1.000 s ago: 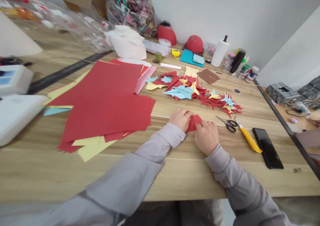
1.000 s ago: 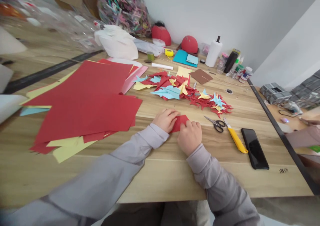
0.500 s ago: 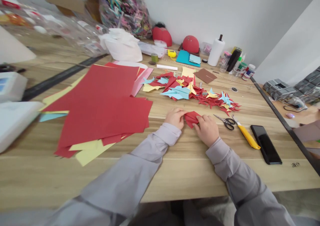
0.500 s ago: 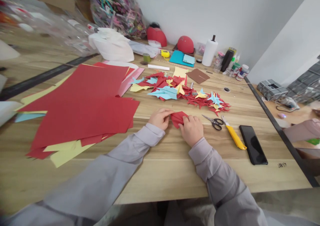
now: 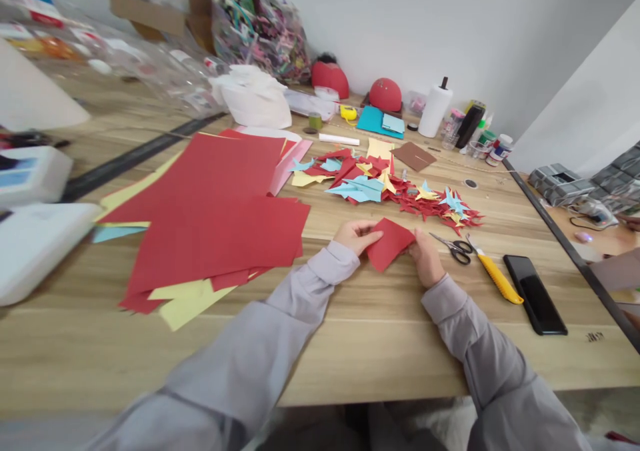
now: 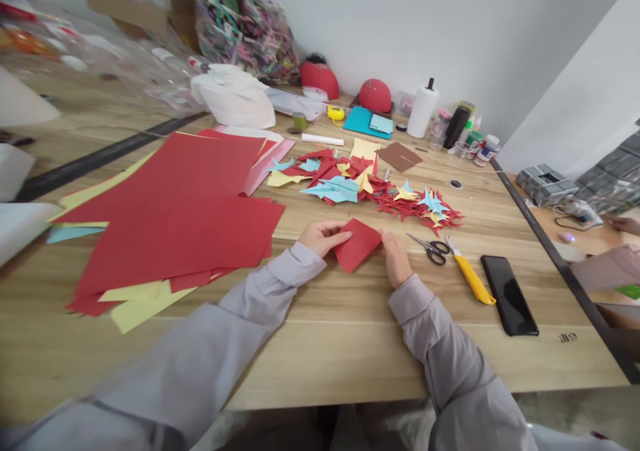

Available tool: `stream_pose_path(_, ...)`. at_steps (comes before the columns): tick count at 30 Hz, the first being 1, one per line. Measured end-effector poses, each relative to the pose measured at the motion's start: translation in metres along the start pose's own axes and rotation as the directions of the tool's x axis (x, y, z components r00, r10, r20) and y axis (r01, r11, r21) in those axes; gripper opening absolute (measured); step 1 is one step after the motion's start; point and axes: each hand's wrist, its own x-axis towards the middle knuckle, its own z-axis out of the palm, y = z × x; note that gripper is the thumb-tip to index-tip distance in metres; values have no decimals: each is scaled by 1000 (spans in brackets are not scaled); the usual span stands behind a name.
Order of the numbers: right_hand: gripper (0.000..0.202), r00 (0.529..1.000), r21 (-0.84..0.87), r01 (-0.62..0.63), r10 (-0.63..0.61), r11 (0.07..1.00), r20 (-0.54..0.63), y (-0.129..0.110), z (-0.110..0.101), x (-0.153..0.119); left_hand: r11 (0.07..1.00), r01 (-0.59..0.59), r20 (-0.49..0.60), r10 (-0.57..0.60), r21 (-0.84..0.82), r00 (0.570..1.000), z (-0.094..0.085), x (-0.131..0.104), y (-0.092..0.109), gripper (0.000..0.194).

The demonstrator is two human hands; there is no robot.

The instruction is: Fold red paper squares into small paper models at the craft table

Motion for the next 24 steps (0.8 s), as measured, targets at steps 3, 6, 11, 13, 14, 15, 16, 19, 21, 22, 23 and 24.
stream_pose_path(3,44,999,38,-31,30,999,33,-3,-1,0,995,-1,60,-5,101,998,3,-4,0,49)
stream_pose_path(6,33,999,-74,-20,22,997,25,-6,0,0,993,-7,84,-3,117,996,4,-5,-2,45)
stream_pose_path(11,28,997,-130,-30,20,991,-78,-6,1,1,998,29,8,-30,62,1000,2,0,-4,44)
stream_pose_path(13,27,998,-160,-7,-2,987,-58,-8,2,1,994,32,-10,-31,102,999,1,1,-3,38)
stream_pose_path(14,27,999,-181,10,-18,983,-41,-10,2,0,992,25,-12,-23,127,1000,1,1,-3,36)
stream_pose_path(15,27,999,-201,27,-33,979,-27,-11,2,0,989,15,-11,-13,149,1000,1,1,-3,34)
stream_pose_path(16,26,999,-219,38,-43,975,-17,-12,3,-1,986,5,-4,-4,167,1000,2,1,-2,32)
stream_pose_path(19,27,999,-250,51,-53,967,0,-14,4,-1,981,-5,8,3,194,1000,3,0,-2,29)
stream_pose_path(21,27,998,-260,57,-56,964,9,-13,4,-2,979,-2,4,1,205,1000,3,0,-3,26)
stream_pose_path(22,26,998,-259,61,-59,964,16,-12,4,-2,978,-1,1,1,209,1000,4,0,-4,25)
stream_pose_path(23,26,998,-256,67,-64,964,19,-11,5,-2,977,0,-3,1,212,1000,4,0,-4,24)
stream_pose_path(24,26,997,-254,73,-70,964,19,-9,5,-3,977,-1,-5,2,215,1000,5,0,-4,22)
